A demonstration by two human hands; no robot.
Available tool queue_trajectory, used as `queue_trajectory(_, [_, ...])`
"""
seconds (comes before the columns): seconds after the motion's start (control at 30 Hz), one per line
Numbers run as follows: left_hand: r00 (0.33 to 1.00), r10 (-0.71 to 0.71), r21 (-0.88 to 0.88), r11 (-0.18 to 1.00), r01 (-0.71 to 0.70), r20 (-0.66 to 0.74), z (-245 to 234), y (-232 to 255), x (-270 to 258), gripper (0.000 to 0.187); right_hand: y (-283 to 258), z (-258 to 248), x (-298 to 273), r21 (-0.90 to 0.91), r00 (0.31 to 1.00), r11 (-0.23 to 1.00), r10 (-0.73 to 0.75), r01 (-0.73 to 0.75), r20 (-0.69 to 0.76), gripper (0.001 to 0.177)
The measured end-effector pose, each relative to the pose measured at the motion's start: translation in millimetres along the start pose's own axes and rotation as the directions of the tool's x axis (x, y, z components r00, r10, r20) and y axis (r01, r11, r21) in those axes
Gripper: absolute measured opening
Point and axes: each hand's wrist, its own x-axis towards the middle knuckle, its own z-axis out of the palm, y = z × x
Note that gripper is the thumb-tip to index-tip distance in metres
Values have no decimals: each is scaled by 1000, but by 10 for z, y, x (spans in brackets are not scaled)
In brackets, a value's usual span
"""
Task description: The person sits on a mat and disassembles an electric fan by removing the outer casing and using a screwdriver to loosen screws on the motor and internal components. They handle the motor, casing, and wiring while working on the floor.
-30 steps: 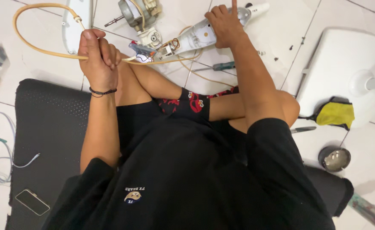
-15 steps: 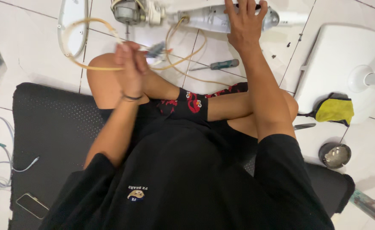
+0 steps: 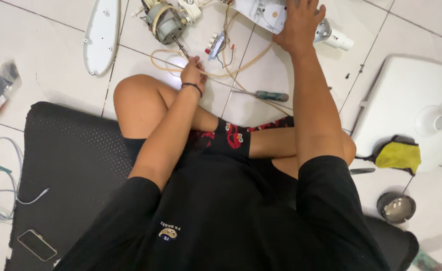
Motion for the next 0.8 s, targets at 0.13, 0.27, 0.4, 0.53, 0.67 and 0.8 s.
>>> queue_trajectory(0.13, [988, 108, -87, 989, -118, -107, -7, -396, -124, 32, 148, 111, 107, 40, 992, 999, 30, -35, 122, 107])
queue_trajectory(0.27, [979, -135, -269, 959, 89, -156, 28, -633, -375, 31, 254, 231, 168, 29, 972, 998, 47, -55, 232, 109])
queue_trajectory(0.4, [979, -200, -146, 970, 192, -43, 38, -560, -688, 42, 307, 310, 161, 19, 959, 997, 64, -72, 275, 112])
queue_trajectory(0.53, [943, -322, 63, 946, 317, 86, -165, -246, -908, 29, 301, 312, 129, 53, 953, 997, 44, -63, 300, 114])
queue_trajectory(0.67, [878, 378, -70, 925, -374, 294, -467, 655, -464, 11, 245, 208, 4, 84, 965, 996, 11, -35, 264, 111])
queue_trajectory(0.8, [940, 337, 165, 932, -324, -58, -471, 1455, 223, 42, 92, -72, -351, 220, 994, 976, -25, 0, 111, 89])
